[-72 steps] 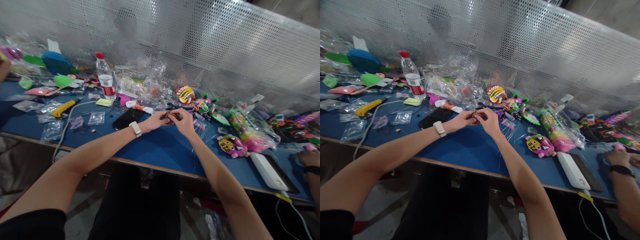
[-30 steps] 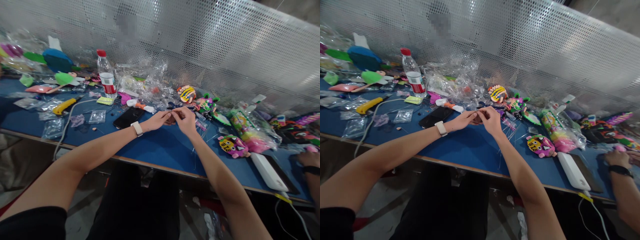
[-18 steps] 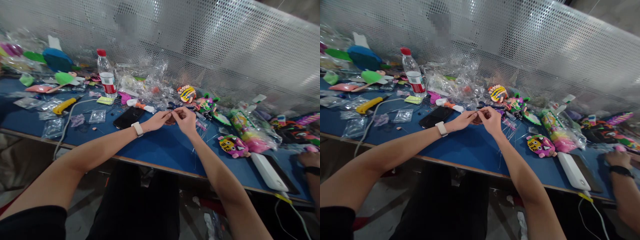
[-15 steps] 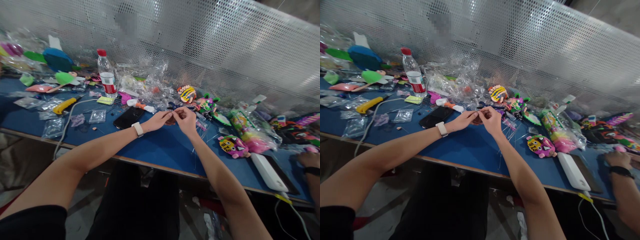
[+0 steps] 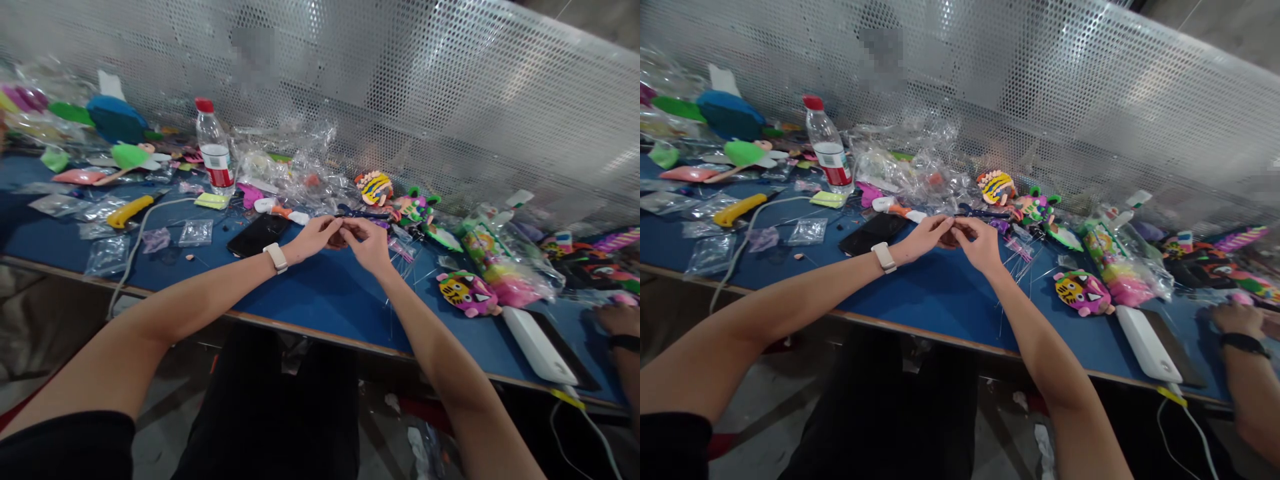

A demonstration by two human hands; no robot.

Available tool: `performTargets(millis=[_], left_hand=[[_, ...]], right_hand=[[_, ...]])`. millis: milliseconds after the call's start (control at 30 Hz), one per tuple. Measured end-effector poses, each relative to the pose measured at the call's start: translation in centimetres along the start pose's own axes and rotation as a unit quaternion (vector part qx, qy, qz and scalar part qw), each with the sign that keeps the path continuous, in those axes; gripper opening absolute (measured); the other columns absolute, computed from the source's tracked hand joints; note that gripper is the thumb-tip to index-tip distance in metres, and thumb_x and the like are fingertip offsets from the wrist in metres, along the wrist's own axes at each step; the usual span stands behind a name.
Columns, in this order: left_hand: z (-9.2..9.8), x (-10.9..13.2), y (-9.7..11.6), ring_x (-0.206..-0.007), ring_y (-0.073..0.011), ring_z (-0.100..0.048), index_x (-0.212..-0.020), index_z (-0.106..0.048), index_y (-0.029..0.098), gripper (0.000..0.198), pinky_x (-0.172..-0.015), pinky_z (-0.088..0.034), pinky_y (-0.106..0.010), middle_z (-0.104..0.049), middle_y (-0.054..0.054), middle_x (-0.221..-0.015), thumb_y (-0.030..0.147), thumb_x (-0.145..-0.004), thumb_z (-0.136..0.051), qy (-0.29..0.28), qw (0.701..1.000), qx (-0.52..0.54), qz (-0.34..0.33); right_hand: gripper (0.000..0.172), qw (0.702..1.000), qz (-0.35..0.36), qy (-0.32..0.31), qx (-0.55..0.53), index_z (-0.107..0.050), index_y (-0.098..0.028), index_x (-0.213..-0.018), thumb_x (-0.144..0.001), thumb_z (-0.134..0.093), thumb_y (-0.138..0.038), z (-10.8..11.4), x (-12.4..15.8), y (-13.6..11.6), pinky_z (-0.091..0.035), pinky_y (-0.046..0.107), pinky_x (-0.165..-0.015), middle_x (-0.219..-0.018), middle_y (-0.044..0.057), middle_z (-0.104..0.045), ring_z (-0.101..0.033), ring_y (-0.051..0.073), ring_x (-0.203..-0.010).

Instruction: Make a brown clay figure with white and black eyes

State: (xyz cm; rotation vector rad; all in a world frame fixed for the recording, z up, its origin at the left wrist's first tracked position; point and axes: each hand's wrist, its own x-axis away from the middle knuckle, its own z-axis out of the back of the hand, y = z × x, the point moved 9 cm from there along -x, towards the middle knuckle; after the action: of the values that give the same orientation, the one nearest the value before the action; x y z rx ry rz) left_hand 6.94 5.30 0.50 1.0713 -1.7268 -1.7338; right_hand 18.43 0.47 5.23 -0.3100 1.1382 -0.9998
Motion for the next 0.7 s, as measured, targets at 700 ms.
performTargets(millis=[700], left_hand=[[1.2,0.1,-0.6,-0.080,-0.0175,-0.075,-0.112,-0.068,0.013,0.041,-0.077,-0.065,-0.031,-0.078,-0.012,-0.093,0.044,-0.113,-0.042,0.080,0.991,0.080,0.068]], right_hand=[[0.027,0.989,-0.036,0.010,-0.143,-0.076,-0.025,-0.098,-0.089,-0.078,-0.051,0.0,-0.2,1.5,-0.063,0.038,-0.076,-0.091,0.004,-0.077,-0.072,0.020,-0.079]])
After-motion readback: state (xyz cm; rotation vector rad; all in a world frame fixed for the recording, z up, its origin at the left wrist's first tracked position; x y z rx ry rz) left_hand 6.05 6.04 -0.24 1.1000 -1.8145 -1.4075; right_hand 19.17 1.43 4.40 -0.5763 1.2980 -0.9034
